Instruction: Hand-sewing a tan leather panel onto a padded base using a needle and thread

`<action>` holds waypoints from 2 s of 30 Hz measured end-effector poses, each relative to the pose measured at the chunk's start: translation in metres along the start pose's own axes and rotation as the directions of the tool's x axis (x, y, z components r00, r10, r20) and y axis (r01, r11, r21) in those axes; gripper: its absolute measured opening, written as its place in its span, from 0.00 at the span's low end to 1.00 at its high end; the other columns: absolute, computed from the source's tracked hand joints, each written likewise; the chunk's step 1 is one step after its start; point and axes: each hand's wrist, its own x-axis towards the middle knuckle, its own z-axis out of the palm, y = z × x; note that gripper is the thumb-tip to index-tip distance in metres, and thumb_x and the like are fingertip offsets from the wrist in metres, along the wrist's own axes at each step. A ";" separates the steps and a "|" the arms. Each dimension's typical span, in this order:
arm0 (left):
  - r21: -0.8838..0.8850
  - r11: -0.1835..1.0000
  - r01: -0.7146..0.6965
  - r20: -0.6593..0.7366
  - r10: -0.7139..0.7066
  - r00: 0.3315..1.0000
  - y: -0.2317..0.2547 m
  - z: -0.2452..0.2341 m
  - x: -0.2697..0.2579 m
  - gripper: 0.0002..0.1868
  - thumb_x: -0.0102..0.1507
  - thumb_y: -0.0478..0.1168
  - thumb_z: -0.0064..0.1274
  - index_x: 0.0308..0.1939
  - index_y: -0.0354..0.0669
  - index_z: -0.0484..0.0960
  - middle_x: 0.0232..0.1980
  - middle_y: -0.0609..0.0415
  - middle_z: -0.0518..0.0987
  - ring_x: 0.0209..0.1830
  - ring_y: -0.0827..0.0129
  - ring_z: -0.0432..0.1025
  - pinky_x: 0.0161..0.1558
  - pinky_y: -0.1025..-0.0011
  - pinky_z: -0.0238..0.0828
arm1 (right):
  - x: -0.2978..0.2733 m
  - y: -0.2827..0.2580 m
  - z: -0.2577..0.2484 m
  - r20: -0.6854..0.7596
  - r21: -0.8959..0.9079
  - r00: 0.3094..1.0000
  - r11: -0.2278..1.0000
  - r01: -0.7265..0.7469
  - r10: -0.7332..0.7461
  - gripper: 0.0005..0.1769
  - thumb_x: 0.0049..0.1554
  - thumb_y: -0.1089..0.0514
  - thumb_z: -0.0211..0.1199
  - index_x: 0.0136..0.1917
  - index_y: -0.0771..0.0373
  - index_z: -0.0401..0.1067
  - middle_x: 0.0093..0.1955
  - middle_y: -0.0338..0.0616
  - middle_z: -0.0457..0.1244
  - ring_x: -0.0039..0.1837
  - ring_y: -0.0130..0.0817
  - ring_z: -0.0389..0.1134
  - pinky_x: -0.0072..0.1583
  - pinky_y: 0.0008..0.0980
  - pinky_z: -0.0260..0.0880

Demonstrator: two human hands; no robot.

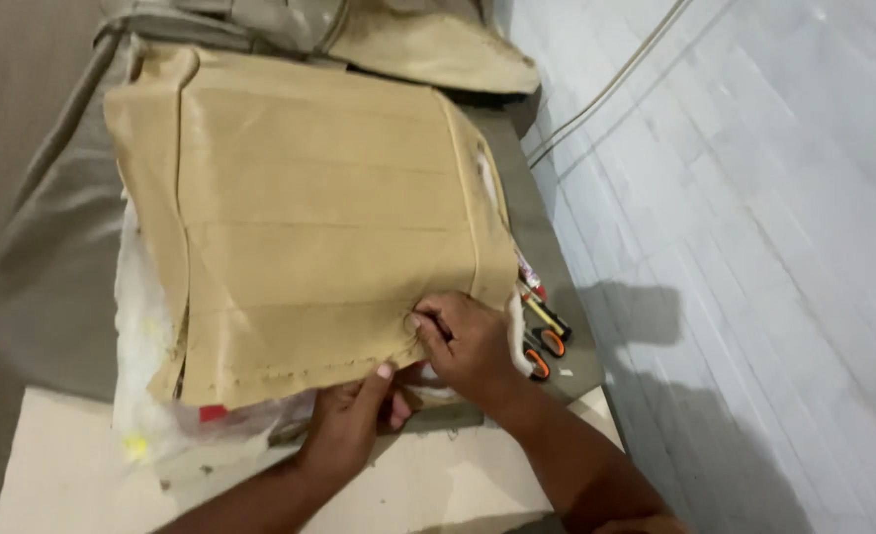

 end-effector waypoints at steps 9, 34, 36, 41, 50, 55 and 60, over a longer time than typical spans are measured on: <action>-0.231 0.971 -0.067 -0.028 0.062 0.998 -0.025 0.011 0.008 0.29 0.68 0.49 0.49 0.16 0.37 0.82 0.17 0.51 0.77 0.20 0.67 0.71 0.31 0.69 0.67 | -0.007 -0.005 -0.001 -0.004 -0.009 0.998 0.998 0.061 -0.061 0.05 0.61 0.60 0.59 0.50 0.62 0.73 0.45 0.45 0.70 0.46 0.43 0.72 0.50 0.38 0.72; -0.131 0.991 -0.010 0.039 0.015 0.999 -0.014 -0.006 0.001 0.28 0.69 0.49 0.49 0.19 0.35 0.84 0.19 0.50 0.79 0.22 0.67 0.72 0.34 0.70 0.67 | -0.014 -0.002 0.005 -0.010 -0.016 0.997 0.997 0.081 -0.081 0.05 0.62 0.61 0.58 0.52 0.62 0.72 0.46 0.45 0.69 0.45 0.42 0.71 0.49 0.37 0.71; -0.075 0.997 0.000 0.024 0.001 1.000 -0.016 -0.006 0.000 0.28 0.68 0.51 0.48 0.20 0.36 0.85 0.19 0.51 0.78 0.24 0.68 0.72 0.34 0.71 0.66 | -0.015 0.001 0.005 -0.006 -0.041 0.997 0.996 0.082 -0.082 0.06 0.62 0.59 0.58 0.52 0.60 0.72 0.47 0.43 0.70 0.49 0.42 0.72 0.51 0.38 0.71; -0.091 0.996 0.003 0.033 0.000 0.999 -0.013 -0.007 -0.002 0.28 0.68 0.51 0.48 0.21 0.34 0.85 0.20 0.49 0.80 0.24 0.65 0.74 0.36 0.70 0.69 | -0.011 -0.004 0.004 -0.037 -0.037 0.994 0.994 0.098 -0.100 0.04 0.62 0.60 0.58 0.50 0.60 0.72 0.44 0.42 0.69 0.44 0.40 0.72 0.47 0.36 0.71; -0.148 0.989 0.011 0.010 -0.010 1.000 -0.014 -0.008 -0.003 0.26 0.69 0.49 0.49 0.23 0.34 0.85 0.21 0.48 0.80 0.24 0.64 0.73 0.36 0.68 0.70 | -0.012 0.001 0.001 -0.004 0.018 0.998 0.998 0.060 -0.060 0.06 0.61 0.61 0.59 0.52 0.62 0.72 0.45 0.45 0.70 0.44 0.40 0.72 0.47 0.37 0.72; -0.139 0.990 0.015 -0.004 -0.016 1.000 -0.013 -0.006 -0.006 0.27 0.69 0.48 0.49 0.22 0.32 0.85 0.21 0.46 0.79 0.24 0.63 0.73 0.36 0.68 0.69 | -0.025 0.027 0.000 0.136 0.299 0.986 0.945 -0.132 0.095 0.17 0.56 0.65 0.49 0.55 0.65 0.73 0.49 0.47 0.70 0.51 0.37 0.74 0.55 0.33 0.76; -0.231 0.973 0.018 -0.004 -0.019 1.000 -0.025 -0.002 0.003 0.26 0.67 0.48 0.53 0.23 0.29 0.85 0.19 0.45 0.79 0.19 0.65 0.71 0.29 0.71 0.69 | -0.026 0.053 -0.005 0.227 0.554 0.927 0.744 -0.374 0.297 0.09 0.61 0.65 0.51 0.50 0.60 0.72 0.44 0.38 0.65 0.44 0.27 0.64 0.48 0.27 0.68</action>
